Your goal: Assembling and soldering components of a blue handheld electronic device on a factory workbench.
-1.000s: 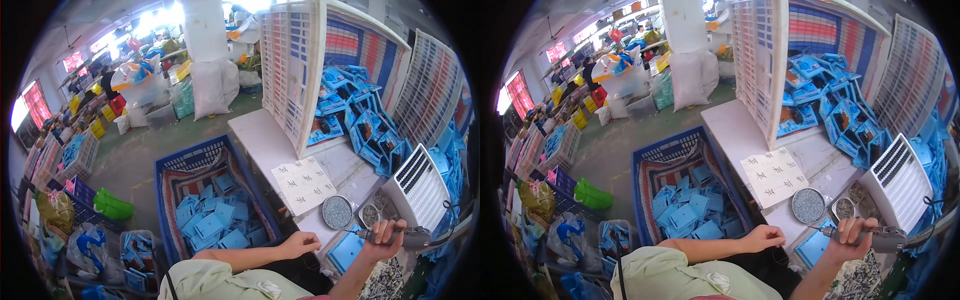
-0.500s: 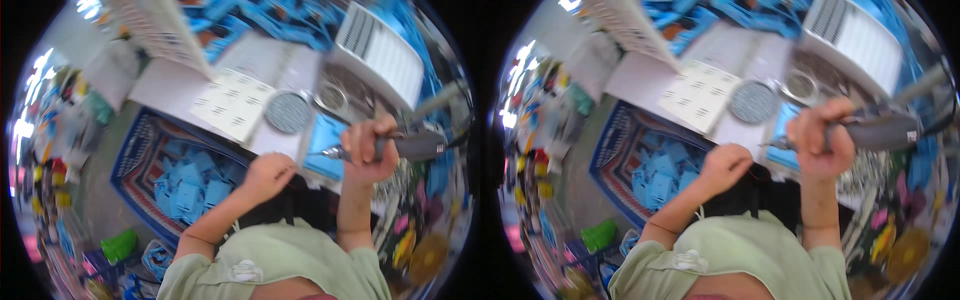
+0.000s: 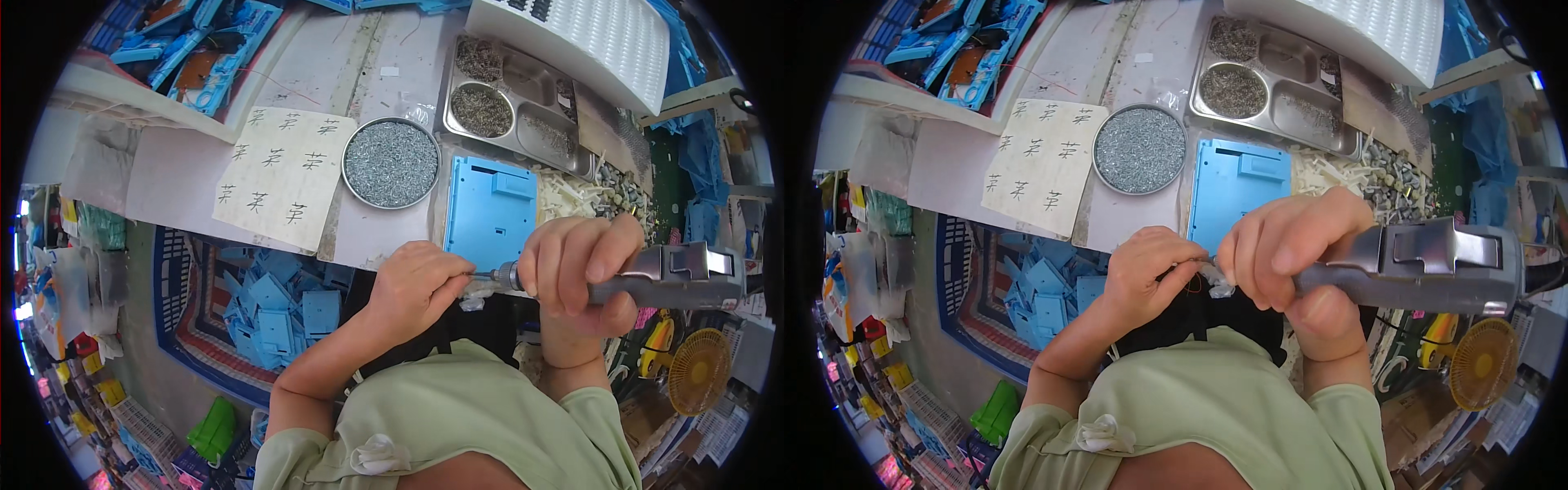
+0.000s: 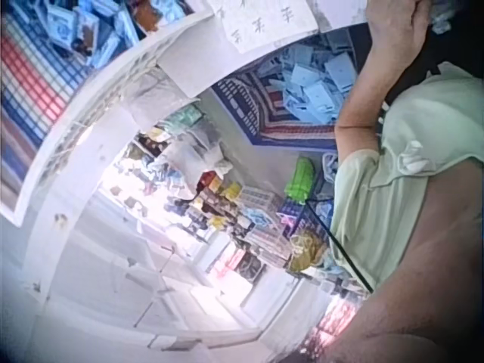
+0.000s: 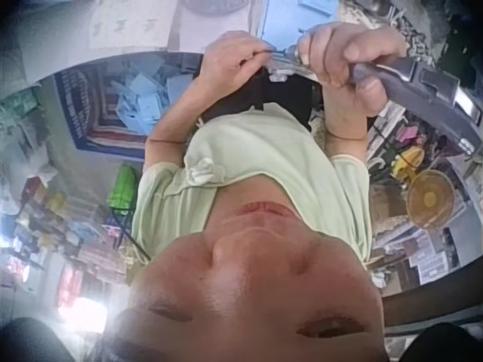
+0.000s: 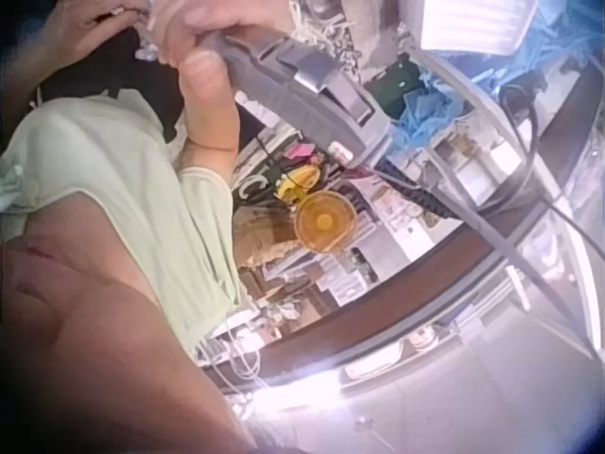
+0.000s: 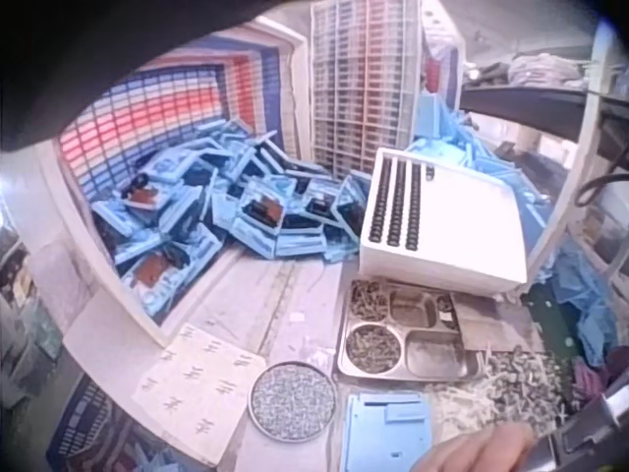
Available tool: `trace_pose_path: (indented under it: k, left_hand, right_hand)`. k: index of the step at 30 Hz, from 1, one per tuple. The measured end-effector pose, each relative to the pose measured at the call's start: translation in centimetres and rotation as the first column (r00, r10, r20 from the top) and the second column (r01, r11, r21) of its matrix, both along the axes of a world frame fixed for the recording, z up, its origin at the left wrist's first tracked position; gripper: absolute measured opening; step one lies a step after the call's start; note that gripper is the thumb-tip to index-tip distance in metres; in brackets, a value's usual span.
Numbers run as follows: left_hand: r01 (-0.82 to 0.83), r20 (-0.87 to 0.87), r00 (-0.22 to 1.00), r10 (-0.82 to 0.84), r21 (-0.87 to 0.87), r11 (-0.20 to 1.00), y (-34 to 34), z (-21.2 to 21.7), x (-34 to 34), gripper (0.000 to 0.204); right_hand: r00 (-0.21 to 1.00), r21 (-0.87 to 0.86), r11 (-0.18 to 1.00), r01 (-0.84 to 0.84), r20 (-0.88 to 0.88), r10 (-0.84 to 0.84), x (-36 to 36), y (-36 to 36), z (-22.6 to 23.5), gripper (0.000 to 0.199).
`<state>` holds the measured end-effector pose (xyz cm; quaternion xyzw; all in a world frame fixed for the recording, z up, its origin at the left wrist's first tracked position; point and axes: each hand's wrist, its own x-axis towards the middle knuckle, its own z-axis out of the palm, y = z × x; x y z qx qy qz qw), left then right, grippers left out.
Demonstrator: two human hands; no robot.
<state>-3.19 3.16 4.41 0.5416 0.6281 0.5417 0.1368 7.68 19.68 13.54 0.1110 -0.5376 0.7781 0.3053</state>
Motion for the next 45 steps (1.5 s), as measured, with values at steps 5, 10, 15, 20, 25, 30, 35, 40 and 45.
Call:
trace_pose_path:
  k: [5,10,15,20,25,30,35,40,45]
  left_hand:
    - [-0.071,-0.155,0.985,0.078,0.05,0.996,1.8,-0.2,-1.6,0.018]
    - [-0.19,-0.322,0.935,0.15,-0.097,0.977,4.3,0.1,-6.6,0.021]
    - [-0.391,-0.515,0.829,0.219,-0.254,0.885,4.9,-3.0,-11.2,0.02]
    - [-0.412,-0.471,0.84,0.271,-0.226,0.883,4.8,-3.9,-11.4,0.009]
    - [-0.414,-0.459,0.836,0.301,-0.167,0.895,5.4,-4.0,-11.4,0.016]
    - [-0.291,-0.387,0.896,0.218,-0.141,0.946,4.7,-4.3,-11.1,0.023]
    - [-0.272,-0.367,0.901,0.233,-0.059,0.96,5.1,-3.6,-9.4,0.023]
    - [-0.248,-0.311,0.926,0.214,-0.075,0.966,4.9,-2.6,-7.8,0.014]
    - [-0.2,-0.258,0.951,0.171,-0.09,0.976,4.3,-3.0,-7.5,0.014]
  right_hand:
    - [0.999,0.0,1.0,0.004,0.038,-0.004,-1.5,1.2,-0.6,0.029]
    - [0.999,0.106,0.994,0.039,0.009,-0.04,-3.6,4.7,-1.4,0.026]
    - [0.991,0.106,0.985,0.133,0.016,-0.135,-7.6,7.3,-4.6,0.023]
    - [0.989,0.084,0.986,0.145,0.021,-0.148,-9.2,7.3,-6.4,0.024]
    - [0.977,0.1,0.978,0.181,0.093,-0.19,-9.2,7.1,-7.6,0.022]
    - [0.955,0.225,0.958,0.179,0.194,-0.224,-9.3,6.5,-7.1,0.018]
    - [0.909,0.493,0.839,0.231,0.197,-0.366,-9.3,7.3,-8.1,0.017]
    - [0.967,0.162,0.97,0.18,0.15,-0.205,-8.6,5.8,-5.7,0.022]
    - [0.945,0.185,0.959,0.215,0.208,-0.252,-7.3,5.1,-7.5,0.017]
